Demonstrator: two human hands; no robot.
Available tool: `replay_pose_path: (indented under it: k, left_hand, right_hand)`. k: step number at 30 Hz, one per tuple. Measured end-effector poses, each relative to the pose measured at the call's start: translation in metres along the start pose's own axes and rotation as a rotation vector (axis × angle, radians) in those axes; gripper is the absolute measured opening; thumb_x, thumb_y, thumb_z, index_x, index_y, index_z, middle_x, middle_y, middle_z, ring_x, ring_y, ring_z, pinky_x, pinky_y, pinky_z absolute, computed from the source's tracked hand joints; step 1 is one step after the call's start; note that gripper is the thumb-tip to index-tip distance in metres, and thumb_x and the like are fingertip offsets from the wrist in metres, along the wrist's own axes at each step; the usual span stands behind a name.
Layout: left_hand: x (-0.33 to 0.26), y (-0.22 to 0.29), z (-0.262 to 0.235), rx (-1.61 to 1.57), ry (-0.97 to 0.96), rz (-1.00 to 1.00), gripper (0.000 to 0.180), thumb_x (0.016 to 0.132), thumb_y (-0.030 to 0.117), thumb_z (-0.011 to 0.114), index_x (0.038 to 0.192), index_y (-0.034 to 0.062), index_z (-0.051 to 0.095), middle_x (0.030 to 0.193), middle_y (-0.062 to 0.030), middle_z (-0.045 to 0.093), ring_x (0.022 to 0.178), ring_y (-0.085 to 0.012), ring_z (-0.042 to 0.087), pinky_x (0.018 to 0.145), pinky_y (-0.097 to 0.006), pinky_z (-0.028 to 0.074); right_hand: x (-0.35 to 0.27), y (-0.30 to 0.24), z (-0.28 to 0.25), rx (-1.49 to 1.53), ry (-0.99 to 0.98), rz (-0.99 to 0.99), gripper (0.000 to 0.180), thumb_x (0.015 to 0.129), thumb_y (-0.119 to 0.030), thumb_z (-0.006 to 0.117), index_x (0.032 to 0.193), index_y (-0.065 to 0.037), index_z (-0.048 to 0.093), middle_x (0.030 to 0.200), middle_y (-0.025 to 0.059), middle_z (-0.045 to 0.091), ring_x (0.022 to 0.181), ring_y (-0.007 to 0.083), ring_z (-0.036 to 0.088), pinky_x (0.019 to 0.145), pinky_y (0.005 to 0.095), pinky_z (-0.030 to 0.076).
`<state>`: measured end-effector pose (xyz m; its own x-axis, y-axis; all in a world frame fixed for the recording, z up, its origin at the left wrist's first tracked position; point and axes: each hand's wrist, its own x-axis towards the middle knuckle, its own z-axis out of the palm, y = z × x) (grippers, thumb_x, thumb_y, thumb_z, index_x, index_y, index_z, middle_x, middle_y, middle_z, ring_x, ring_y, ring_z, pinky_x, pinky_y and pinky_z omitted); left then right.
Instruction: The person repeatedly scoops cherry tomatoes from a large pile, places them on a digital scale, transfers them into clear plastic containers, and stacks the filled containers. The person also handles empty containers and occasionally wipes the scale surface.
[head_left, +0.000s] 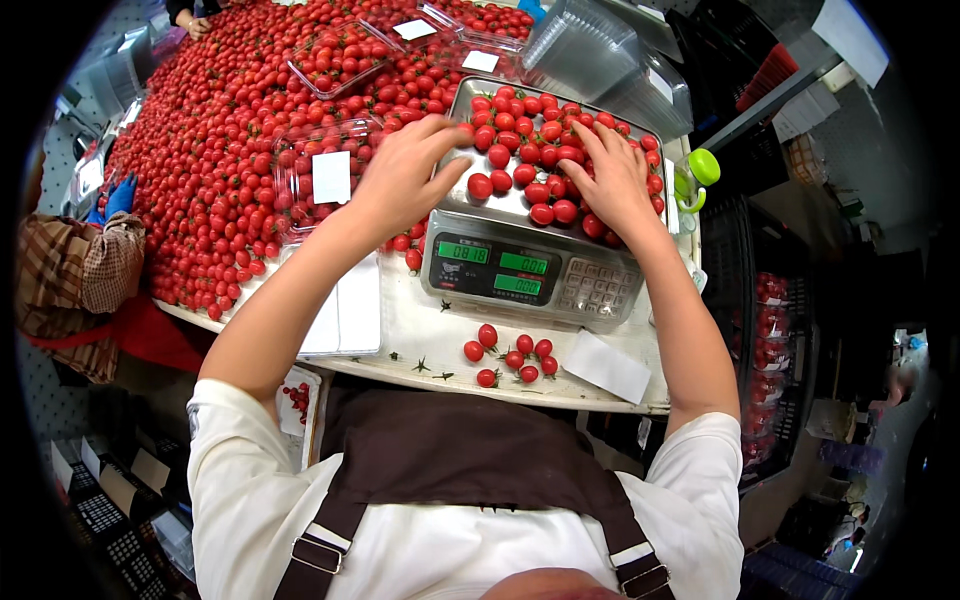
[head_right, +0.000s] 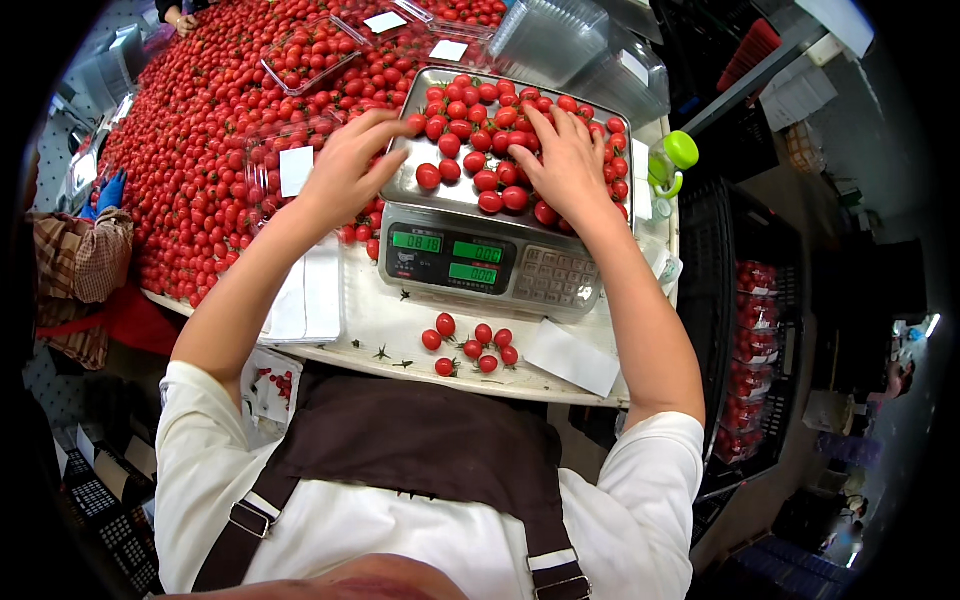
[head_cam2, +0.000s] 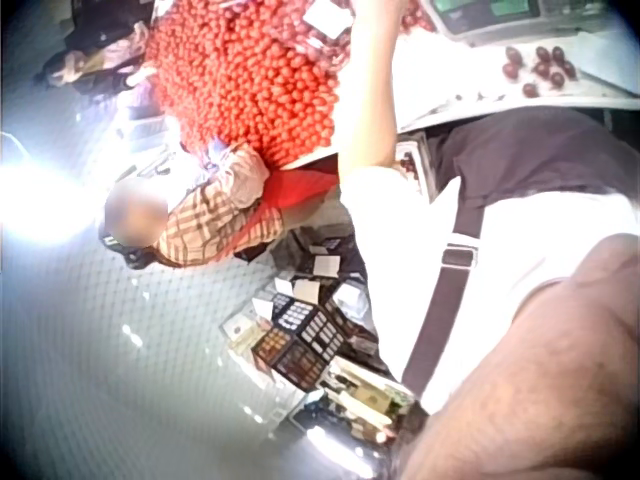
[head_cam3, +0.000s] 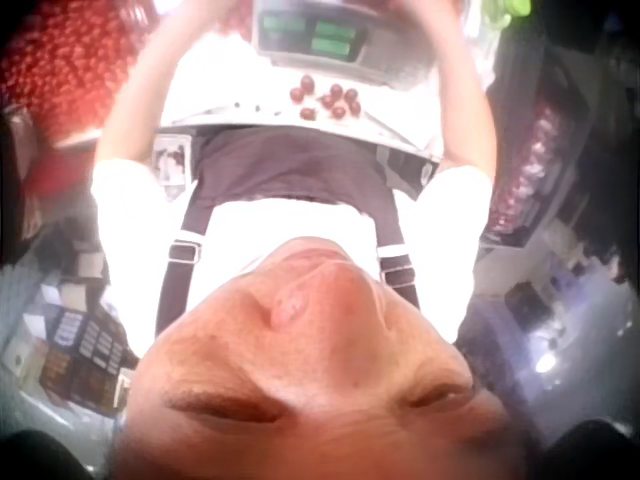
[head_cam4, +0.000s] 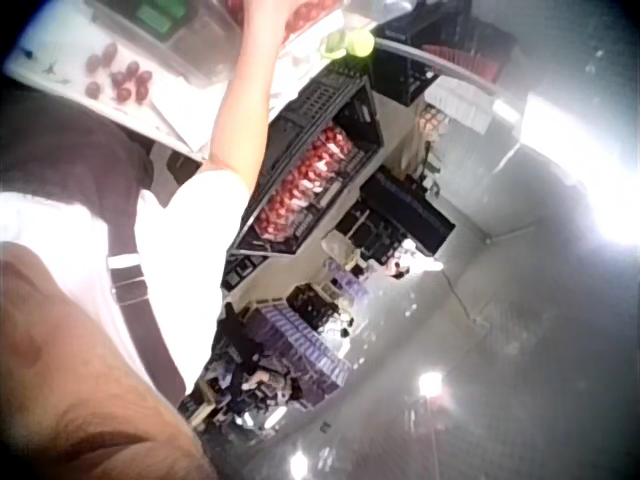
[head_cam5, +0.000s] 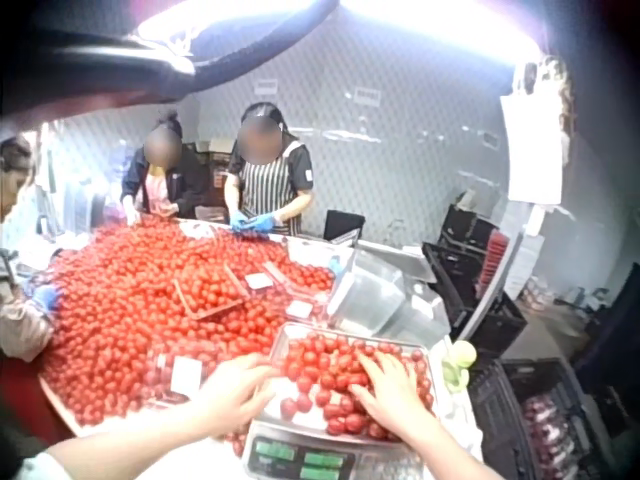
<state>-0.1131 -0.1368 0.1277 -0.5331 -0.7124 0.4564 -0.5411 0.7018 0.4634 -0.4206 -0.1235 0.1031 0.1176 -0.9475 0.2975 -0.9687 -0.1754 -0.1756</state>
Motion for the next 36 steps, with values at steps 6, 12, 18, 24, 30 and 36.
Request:
replay_pose_path:
  k: [6, 12, 18, 24, 30, 36]
  left_hand:
    - [0.07, -0.035, 0.081, 0.201, 0.008, -0.03, 0.059, 0.097, 0.038, 0.06, 0.144, 0.0047, 0.049, 0.148, -0.023, 0.046, 0.136, -0.0399, 0.045, 0.111, -0.046, 0.039]
    - [0.056, -0.005, 0.084, 0.298, -0.151, 0.035, 0.057, 0.099, 0.039, 0.057, 0.145, 0.0056, 0.049, 0.149, -0.0198, 0.046, 0.141, -0.0387, 0.041, 0.113, -0.052, 0.035]
    - [0.048, -0.024, 0.035, -0.185, 0.065, -0.143, 0.041, 0.099, 0.026, 0.06, 0.13, 0.0002, 0.059, 0.131, -0.0193, 0.058, 0.125, -0.0347, 0.054, 0.106, -0.043, 0.042]
    - [0.011, -0.002, 0.014, 0.1, -0.12, 0.009, 0.063, 0.086, 0.04, 0.074, 0.136, 0.006, 0.056, 0.138, -0.0171, 0.053, 0.13, -0.0359, 0.049, 0.109, -0.045, 0.039]
    - [0.021, 0.015, 0.057, 0.277, -0.099, 0.052, 0.062, 0.085, 0.042, 0.075, 0.137, 0.0126, 0.057, 0.136, -0.0186, 0.051, 0.127, -0.0374, 0.047, 0.105, -0.047, 0.043]
    - [0.021, 0.026, 0.047, 0.295, -0.159, 0.04, 0.055, 0.083, 0.039, 0.076, 0.129, 0.0113, 0.06, 0.126, -0.0153, 0.054, 0.119, -0.0359, 0.05, 0.098, -0.046, 0.048]
  right_hand:
    - [0.01, -0.03, 0.016, 0.022, -0.066, -0.145, 0.059, 0.095, -0.046, 0.061, 0.145, -0.017, 0.051, 0.153, 0.0173, 0.042, 0.144, 0.0338, 0.036, 0.115, 0.0609, 0.027]
    - [-0.017, 0.003, -0.015, -0.012, -0.079, -0.145, 0.052, 0.095, -0.037, 0.063, 0.142, -0.016, 0.055, 0.147, 0.0142, 0.05, 0.14, 0.0323, 0.041, 0.114, 0.0582, 0.029]
    - [-0.045, 0.039, -0.039, 0.069, 0.04, -0.043, 0.057, 0.089, -0.029, 0.072, 0.141, -0.013, 0.055, 0.138, 0.0168, 0.055, 0.13, 0.0349, 0.051, 0.109, 0.0476, 0.039]
    - [-0.079, 0.029, -0.05, 0.052, -0.038, 0.01, 0.086, 0.078, -0.042, 0.081, 0.149, -0.012, 0.044, 0.145, 0.0247, 0.047, 0.136, 0.0433, 0.043, 0.109, 0.051, 0.041]
    - [-0.06, 0.01, -0.024, -0.004, 0.057, -0.015, 0.076, 0.075, -0.043, 0.083, 0.14, -0.013, 0.056, 0.146, 0.0251, 0.046, 0.137, 0.0436, 0.041, 0.109, 0.052, 0.041]
    - [-0.072, 0.019, -0.034, -0.084, 0.063, -0.027, 0.079, 0.071, -0.045, 0.085, 0.139, -0.015, 0.057, 0.144, 0.0232, 0.047, 0.135, 0.0416, 0.043, 0.103, 0.0535, 0.044]
